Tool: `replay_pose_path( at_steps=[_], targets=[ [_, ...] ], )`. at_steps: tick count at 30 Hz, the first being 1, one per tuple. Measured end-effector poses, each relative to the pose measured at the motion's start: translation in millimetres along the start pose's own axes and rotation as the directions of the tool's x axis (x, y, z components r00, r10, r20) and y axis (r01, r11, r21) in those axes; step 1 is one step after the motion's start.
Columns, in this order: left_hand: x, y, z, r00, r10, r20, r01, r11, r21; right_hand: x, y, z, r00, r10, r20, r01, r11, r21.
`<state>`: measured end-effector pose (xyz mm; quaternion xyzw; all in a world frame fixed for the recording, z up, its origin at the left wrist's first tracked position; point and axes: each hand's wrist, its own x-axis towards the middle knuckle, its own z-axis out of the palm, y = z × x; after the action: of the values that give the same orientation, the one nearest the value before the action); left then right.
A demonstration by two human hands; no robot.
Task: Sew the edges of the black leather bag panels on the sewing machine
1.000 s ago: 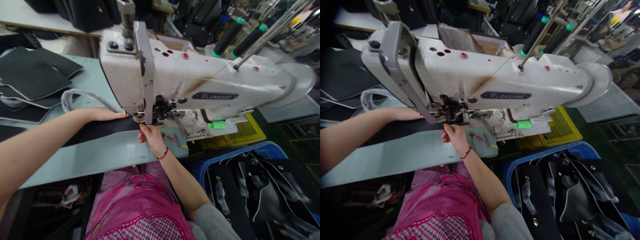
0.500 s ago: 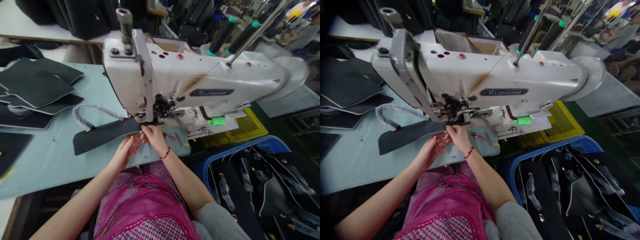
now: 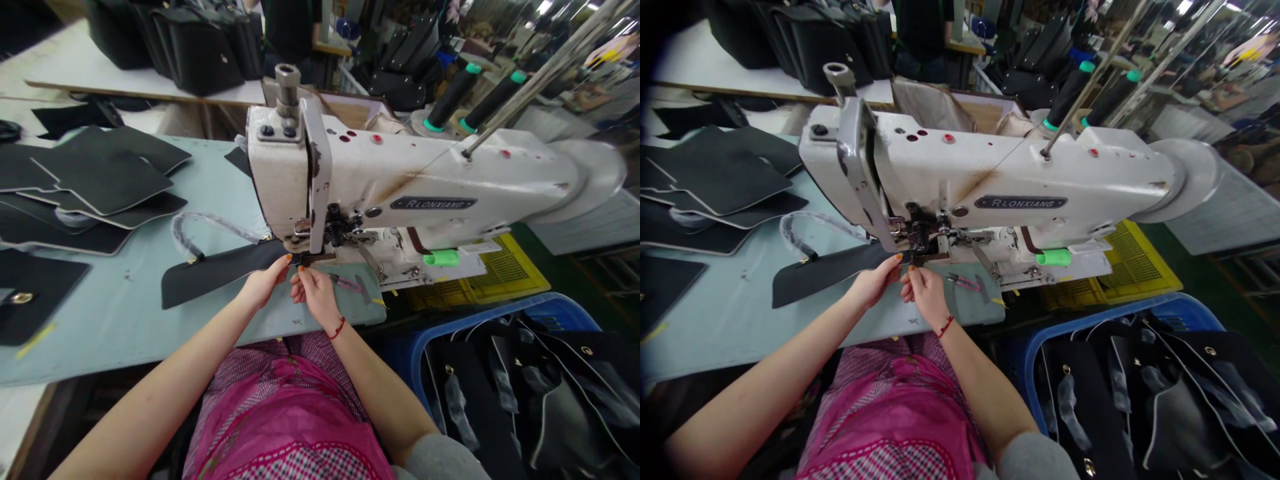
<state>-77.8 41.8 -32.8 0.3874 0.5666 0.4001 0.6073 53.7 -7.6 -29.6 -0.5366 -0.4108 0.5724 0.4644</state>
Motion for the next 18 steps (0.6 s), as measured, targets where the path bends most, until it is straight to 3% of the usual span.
replay_pose_path(
  at_steps=[7, 12, 18],
  targets=[
    [8, 9, 3.9, 0.998, 0.005, 0.066, -0.004, 1.0, -0.026, -24, 57, -15, 0.97, 0.237, 0.046, -0.235, 0.971, -0.043],
    [11, 13, 4.9, 0.993, 0.042, 0.11, -0.033, 0.996, -0.083, -26, 71, -17, 0.97, 0.233, 0.071, -0.224, 0.969, -0.106],
    [15, 14, 7.7, 0.998, 0.039, 0.053, -0.033, 0.994, -0.101, -23, 75, -18, 0.971, 0.22, 0.093, -0.209, 0.971, -0.12]
  ],
)
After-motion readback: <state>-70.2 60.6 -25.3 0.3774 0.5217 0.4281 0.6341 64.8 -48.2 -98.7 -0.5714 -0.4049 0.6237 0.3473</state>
